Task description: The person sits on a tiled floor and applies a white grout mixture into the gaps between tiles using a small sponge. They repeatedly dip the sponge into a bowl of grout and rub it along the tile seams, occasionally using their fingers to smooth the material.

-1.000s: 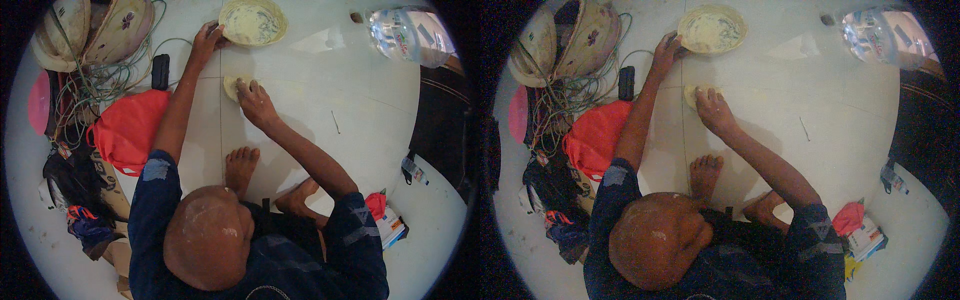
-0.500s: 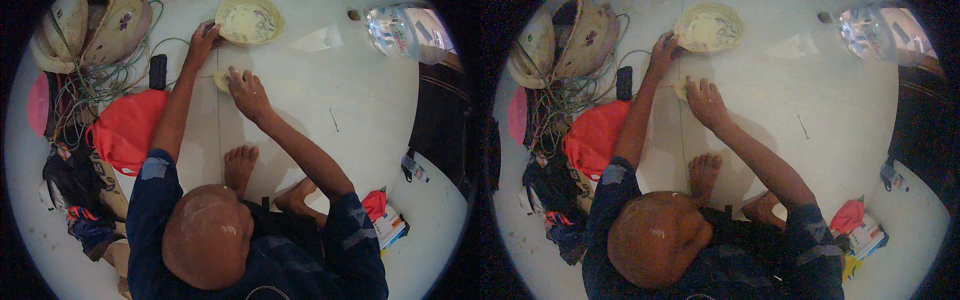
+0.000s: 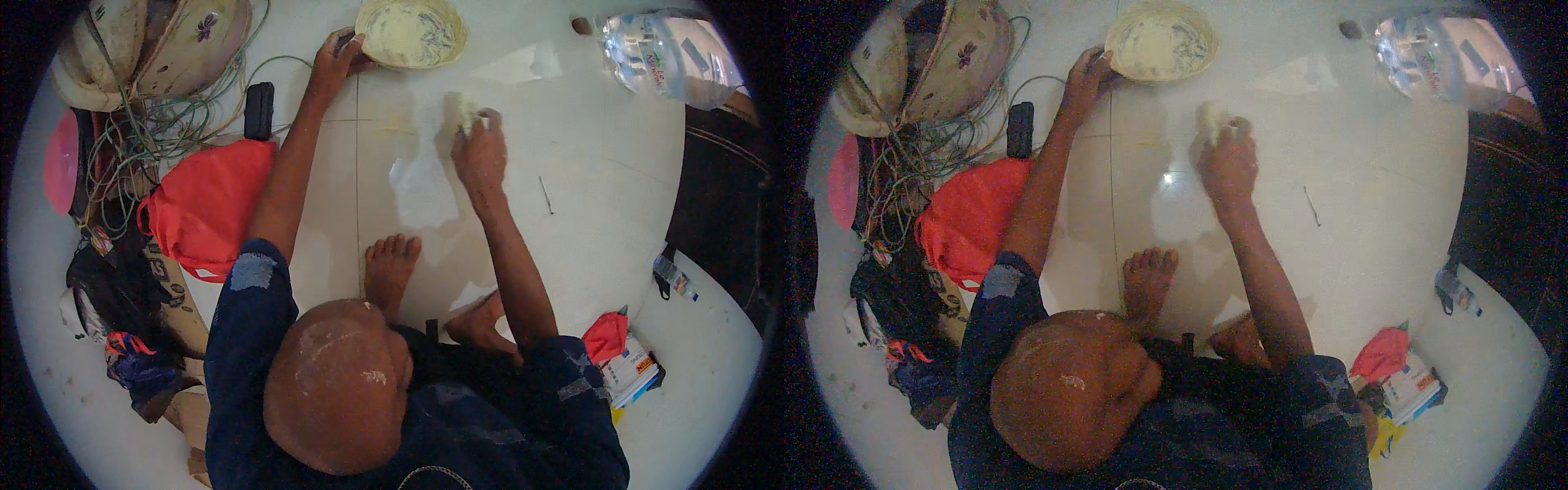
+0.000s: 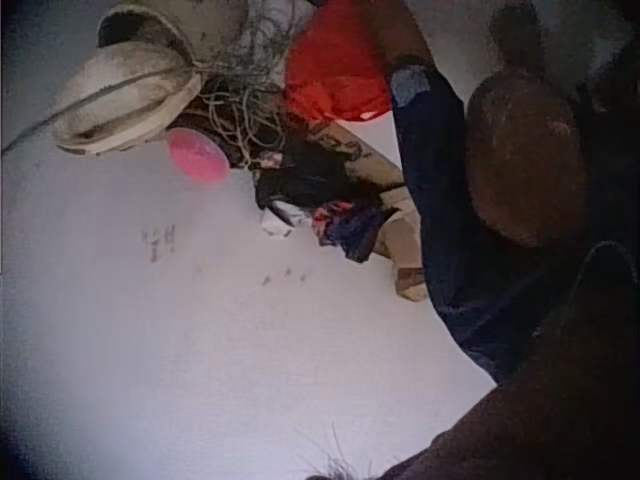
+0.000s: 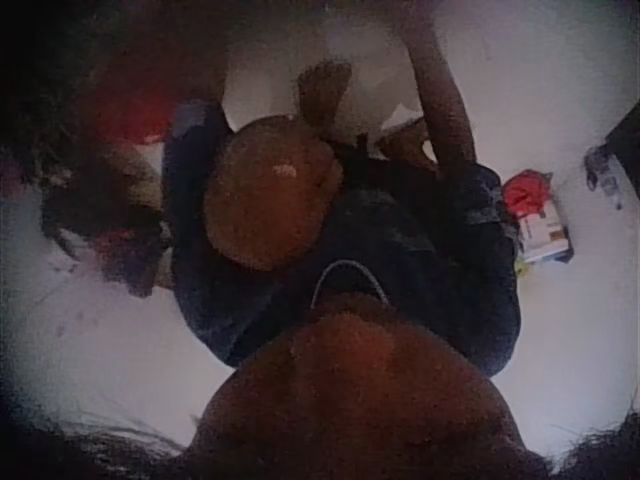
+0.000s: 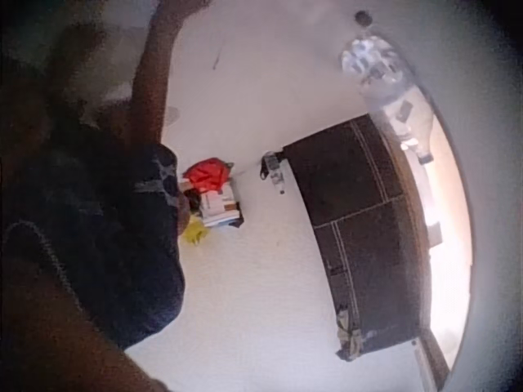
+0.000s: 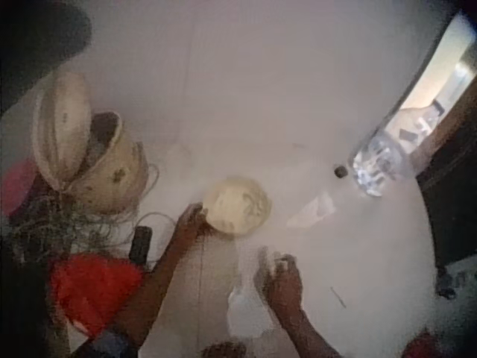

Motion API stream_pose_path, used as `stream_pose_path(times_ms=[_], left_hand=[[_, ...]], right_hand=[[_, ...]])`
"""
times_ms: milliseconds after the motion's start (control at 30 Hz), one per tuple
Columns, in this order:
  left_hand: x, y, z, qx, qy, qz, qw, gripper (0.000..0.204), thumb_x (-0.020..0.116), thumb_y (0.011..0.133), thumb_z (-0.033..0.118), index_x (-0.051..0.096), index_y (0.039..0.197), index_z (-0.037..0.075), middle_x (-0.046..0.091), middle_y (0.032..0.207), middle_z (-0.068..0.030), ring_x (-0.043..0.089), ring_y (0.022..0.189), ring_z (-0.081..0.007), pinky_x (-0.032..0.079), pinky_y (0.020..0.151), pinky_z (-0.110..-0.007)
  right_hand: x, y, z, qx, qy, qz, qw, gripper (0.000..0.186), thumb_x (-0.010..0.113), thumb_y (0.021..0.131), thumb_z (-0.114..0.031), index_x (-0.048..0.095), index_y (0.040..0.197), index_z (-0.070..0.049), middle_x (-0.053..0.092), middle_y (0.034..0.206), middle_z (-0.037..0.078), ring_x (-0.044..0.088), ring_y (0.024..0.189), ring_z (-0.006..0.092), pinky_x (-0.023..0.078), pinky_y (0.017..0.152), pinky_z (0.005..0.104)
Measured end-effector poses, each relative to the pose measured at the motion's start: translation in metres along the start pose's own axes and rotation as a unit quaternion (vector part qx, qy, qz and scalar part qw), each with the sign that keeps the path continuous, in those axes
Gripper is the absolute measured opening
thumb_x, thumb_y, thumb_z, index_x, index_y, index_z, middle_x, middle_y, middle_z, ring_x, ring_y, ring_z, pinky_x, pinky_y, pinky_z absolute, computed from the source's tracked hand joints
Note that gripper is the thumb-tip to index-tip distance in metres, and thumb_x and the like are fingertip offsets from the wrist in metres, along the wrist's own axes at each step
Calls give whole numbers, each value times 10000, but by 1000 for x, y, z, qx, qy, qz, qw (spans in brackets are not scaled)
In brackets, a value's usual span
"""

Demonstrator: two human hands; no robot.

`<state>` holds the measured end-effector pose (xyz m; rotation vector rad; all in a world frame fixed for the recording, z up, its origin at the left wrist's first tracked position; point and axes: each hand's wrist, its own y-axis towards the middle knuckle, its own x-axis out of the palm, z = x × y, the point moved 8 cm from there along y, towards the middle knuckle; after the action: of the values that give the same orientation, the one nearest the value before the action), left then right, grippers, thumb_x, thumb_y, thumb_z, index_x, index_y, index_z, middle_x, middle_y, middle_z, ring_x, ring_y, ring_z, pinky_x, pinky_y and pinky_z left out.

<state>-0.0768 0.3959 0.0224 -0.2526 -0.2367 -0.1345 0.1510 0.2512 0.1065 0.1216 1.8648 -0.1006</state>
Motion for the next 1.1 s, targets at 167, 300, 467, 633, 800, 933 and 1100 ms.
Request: stream_pose_path(times_ms=[167, 300, 467, 633, 800, 933, 1100], left_hand=[[-2, -1, 2, 11, -22, 2, 1000, 427, 567, 906, 248, 458, 1209, -32, 586, 1085, -120, 627, 906, -177, 552, 796, -306], [-1, 1, 0, -2, -12, 4, 1000, 416, 563, 910, 246, 460, 1212, -21, 586, 1087, -109, 626, 916, -181, 551, 801, -307], [4, -1, 2, -2, -6, 6, 1000, 414, 552, 918, 244, 453, 1222, -19, 586, 1091, -101, 623, 929, -181, 549, 800, -301], [4, -3, 3, 3, -2, 15, 1000, 420, 552, 921, 252, 446, 1228, -14, 579, 1112, -93, 617, 950, -182, 546, 807, -304], [1, 1, -3, -14, 3, 19, 1000, 441, 556, 920, 275, 440, 1234, -12, 569, 1134, -99, 616, 962, -187, 543, 812, -312], [5, 0, 0, -21, 14, 35, 999, 449, 561, 917, 275, 435, 1243, -7, 566, 1145, -106, 616, 968, -192, 544, 813, -314], [1, 1, -5, -11, -6, 24, 1000, 461, 565, 914, 272, 427, 1251, -9, 569, 1139, -111, 618, 966, -197, 543, 810, -310]], right_hand=[[-26, -7, 108, 198, -23, 38, 979, 349, 609, 835, -217, 593, 1028, 74, 493, 1200, 224, 581, 960, 379, 481, 834, 438], [-24, -20, 126, 214, -48, -6, 976, 363, 630, 808, -204, 586, 1057, 57, 487, 1205, 226, 578, 971, 388, 481, 847, 438], [-6, -14, 103, 211, -7, -7, 977, 333, 634, 769, -150, 588, 1019, 66, 482, 1194, 220, 589, 946, 380, 500, 805, 433], [9, -10, 57, 176, 1, 21, 984, 315, 655, 716, -82, 586, 987, 60, 478, 1185, 217, 594, 903, 373, 503, 780, 432], [37, -11, 1, 134, 37, 5, 990, 286, 612, 732, -45, 555, 988, 69, 451, 1189, 204, 556, 901, 366, 514, 757, 432], [51, -8, -42, 133, 71, -40, 988, 250, 573, 751, -16, 549, 983, 75, 425, 1203, 176, 527, 923, 366, 524, 742, 431], [57, -10, -55, 116, 74, -34, 990, 215, 557, 761, -2, 553, 958, 85, 418, 1192, 151, 525, 928, 360, 536, 731, 425]])
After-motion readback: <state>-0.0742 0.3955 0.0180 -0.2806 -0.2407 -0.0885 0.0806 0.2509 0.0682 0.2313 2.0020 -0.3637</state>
